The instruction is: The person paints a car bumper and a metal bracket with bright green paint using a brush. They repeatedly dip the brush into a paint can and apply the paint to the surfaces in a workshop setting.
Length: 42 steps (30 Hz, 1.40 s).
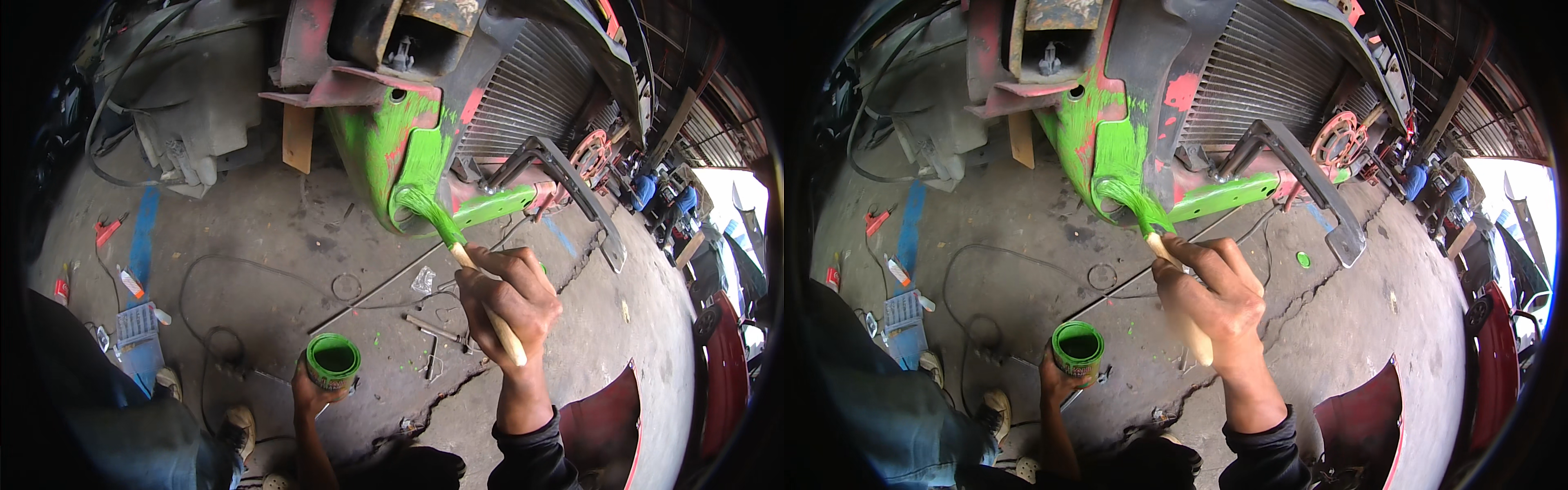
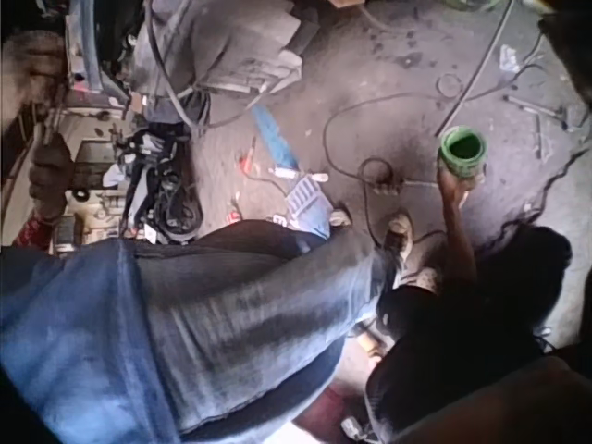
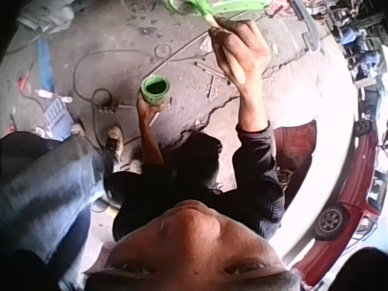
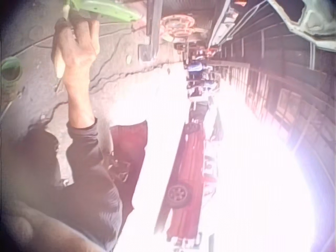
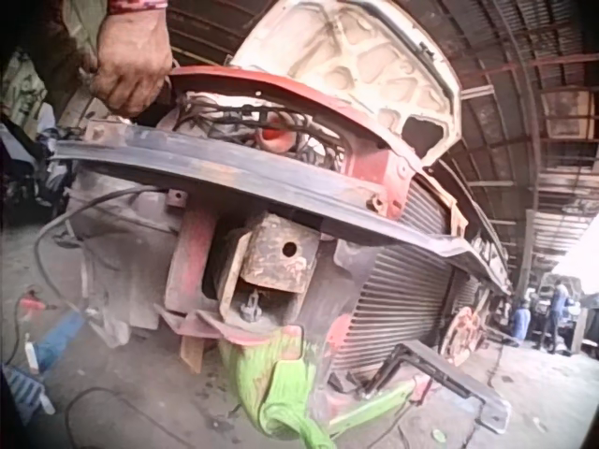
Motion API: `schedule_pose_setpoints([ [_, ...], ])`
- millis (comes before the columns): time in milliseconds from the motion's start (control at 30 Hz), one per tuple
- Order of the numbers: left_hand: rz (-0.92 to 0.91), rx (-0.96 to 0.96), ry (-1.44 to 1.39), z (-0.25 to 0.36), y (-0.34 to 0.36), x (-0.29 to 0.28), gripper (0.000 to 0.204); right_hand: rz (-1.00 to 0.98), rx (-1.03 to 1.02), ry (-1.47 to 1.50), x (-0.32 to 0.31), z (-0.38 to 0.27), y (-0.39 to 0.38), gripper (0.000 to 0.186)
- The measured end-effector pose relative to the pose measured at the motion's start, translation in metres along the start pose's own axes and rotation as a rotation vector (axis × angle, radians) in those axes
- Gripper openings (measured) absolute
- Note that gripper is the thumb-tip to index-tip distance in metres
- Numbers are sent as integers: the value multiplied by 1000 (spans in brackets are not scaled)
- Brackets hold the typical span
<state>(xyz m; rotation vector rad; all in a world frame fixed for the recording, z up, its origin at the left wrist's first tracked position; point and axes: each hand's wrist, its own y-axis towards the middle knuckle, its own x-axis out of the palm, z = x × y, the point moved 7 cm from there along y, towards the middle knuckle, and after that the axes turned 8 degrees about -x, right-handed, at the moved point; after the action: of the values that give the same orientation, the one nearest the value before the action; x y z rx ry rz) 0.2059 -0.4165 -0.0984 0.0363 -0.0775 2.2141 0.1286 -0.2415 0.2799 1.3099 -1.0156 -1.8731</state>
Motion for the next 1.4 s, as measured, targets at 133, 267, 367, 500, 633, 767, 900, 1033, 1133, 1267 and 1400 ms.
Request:
schedule_pose_setpoints([
  [133, 20, 46, 115, -3, 4, -1, 90, 85, -123, 53, -17, -24, 10, 20],
  [267, 26, 57, 74, -11, 3, 0, 91, 69, -42, 10, -7, -3, 12, 19],
  [367, 33, 65, 80, -8, 6, -1, 91, 4, -27, 65, -10, -4, 6, 19],
  [500, 0, 60, 66, -9, 4, 4, 91, 116, -142, 97, -12, -16, 15, 19],
  [633, -10, 62, 62, -10, 3, 2, 90, 24, -85, 120, 1, 2, 8, 19],
  [767, -1, 41, 85, -6, -2, 3, 89, 140, 8, 190, -15, 4, -3, 22],
  [900, -53, 65, 7, -17, 3, 9, 90, 610, 557, 670, 11, 42, -43, 18],
  [1033, -44, 58, 85, -12, 1, 10, 92, 731, 933, 865, 58, 59, -88, 17],
  [1133, -24, 50, 117, -17, 0, 6, 93, 652, 995, 610, 42, 59, -112, 16],
  [1267, -20, 41, 172, -15, 0, 2, 94, 574, 624, 103, -2, 37, -95, 11],
  [1400, -39, 64, 106, -21, 3, 0, 96, 408, 365, 65, 35, 1, -39, 15],
])
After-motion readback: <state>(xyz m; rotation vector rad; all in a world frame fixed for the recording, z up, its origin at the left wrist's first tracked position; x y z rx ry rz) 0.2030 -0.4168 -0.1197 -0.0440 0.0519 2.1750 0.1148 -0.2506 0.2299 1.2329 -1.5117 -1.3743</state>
